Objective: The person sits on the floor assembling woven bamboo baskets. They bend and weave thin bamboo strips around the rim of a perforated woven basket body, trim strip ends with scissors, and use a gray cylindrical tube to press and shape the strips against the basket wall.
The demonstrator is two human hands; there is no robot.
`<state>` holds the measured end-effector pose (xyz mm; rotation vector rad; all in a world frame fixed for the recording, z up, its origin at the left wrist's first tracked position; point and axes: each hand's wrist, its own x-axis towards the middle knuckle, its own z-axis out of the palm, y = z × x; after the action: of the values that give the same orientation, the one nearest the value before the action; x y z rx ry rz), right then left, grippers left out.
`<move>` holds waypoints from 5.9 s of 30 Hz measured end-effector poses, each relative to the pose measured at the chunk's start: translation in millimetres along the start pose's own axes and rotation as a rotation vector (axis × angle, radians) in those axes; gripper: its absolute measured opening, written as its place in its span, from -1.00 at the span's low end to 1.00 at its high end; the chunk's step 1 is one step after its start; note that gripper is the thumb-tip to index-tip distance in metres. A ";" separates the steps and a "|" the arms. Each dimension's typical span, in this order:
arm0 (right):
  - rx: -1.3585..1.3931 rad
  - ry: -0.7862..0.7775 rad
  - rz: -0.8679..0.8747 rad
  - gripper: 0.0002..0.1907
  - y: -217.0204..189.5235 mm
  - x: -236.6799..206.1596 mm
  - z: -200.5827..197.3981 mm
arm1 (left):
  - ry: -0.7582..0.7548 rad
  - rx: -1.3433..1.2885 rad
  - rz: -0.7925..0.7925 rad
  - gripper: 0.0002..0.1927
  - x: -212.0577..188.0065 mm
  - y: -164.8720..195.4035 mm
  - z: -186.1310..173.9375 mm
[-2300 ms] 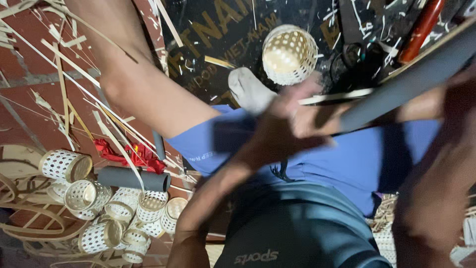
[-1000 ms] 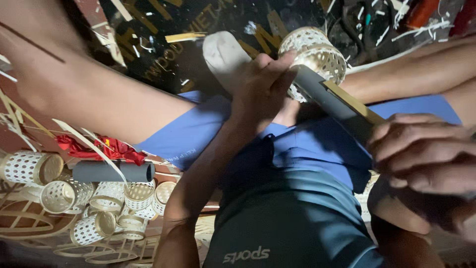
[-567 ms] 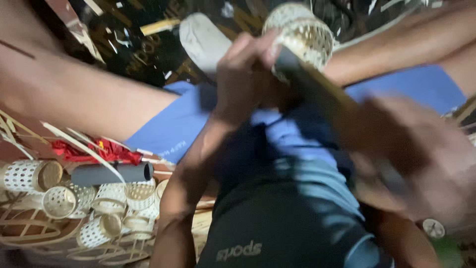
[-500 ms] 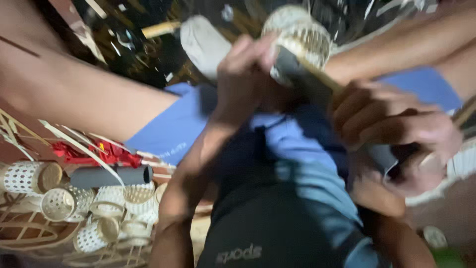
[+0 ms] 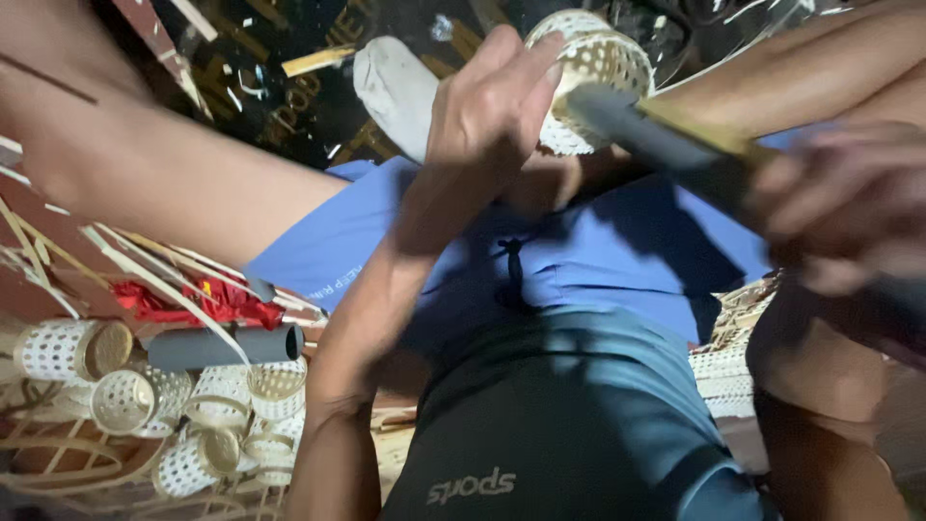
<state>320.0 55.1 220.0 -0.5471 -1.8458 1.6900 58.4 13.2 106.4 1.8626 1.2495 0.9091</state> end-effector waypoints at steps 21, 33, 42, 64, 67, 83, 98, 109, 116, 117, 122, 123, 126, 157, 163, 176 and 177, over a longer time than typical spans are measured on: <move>-0.018 -0.264 -0.136 -0.68 15.0 -47.2 -30.0 | 0.076 0.174 -0.052 -0.72 5.3 25.5 28.1; 0.075 -0.027 -0.043 -0.59 -6.5 8.4 23.5 | -0.102 0.054 0.065 -0.56 26.9 -9.9 -7.5; 0.113 0.140 -0.022 -0.51 2.7 -7.8 37.0 | -0.108 -0.011 0.034 -0.68 23.8 -11.3 3.1; 0.088 0.276 -0.041 -0.26 -6.4 12.1 54.5 | -0.150 0.128 0.017 -0.53 1.4 -16.0 24.5; 0.124 0.227 -0.077 -0.22 -5.7 -0.3 54.4 | -0.146 0.113 0.049 -0.46 6.1 -13.2 20.8; 0.131 0.275 -0.051 -0.17 8.8 -5.5 62.1 | 0.090 0.278 -0.212 -0.65 -23.9 7.2 24.1; 0.097 0.307 0.025 -0.36 22.1 -34.6 59.9 | -0.227 0.392 0.084 -0.70 10.5 -8.8 14.6; 0.130 0.284 0.038 -0.50 9.2 -89.4 53.9 | 0.102 0.345 -0.078 -0.74 -26.3 3.0 39.7; 0.142 0.251 0.024 -0.59 -7.3 -69.9 38.9 | 0.044 0.422 -0.118 -0.73 -14.6 15.1 39.1; 0.145 0.245 0.031 -0.60 -9.2 -61.3 39.5 | 0.053 0.431 -0.132 -0.74 -12.8 16.6 38.6; 0.037 0.775 0.806 -0.52 -22.6 -40.1 71.6 | 0.067 0.411 -0.114 -0.73 -13.4 14.4 40.0; 0.132 0.664 0.726 -0.47 -22.8 -37.7 66.9 | 0.073 0.413 -0.110 -0.75 -13.9 13.3 41.6; 0.352 0.440 0.495 -0.26 -11.1 -34.4 60.2 | 0.031 0.398 -0.131 -0.76 -19.2 13.9 40.7; 0.109 0.237 -0.124 -0.19 3.6 13.8 43.4 | -0.054 0.412 0.165 -0.88 36.9 -44.2 22.2; 0.178 0.168 -0.201 -0.18 -12.3 -5.5 27.7 | 0.019 0.259 0.072 -0.48 15.2 -10.5 7.7; 0.091 0.377 -0.056 -0.24 -8.1 -25.3 55.3 | -0.114 0.388 -0.238 -0.82 -4.7 -14.9 54.8; 0.092 0.384 -0.073 -0.23 -3.8 -27.4 53.5 | -0.118 0.421 -0.221 -0.80 -1.4 -15.5 54.8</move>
<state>306.0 -3.5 218.0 -0.7014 -1.4890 1.4923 97.5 7.0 65.4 2.0054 1.6261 0.4319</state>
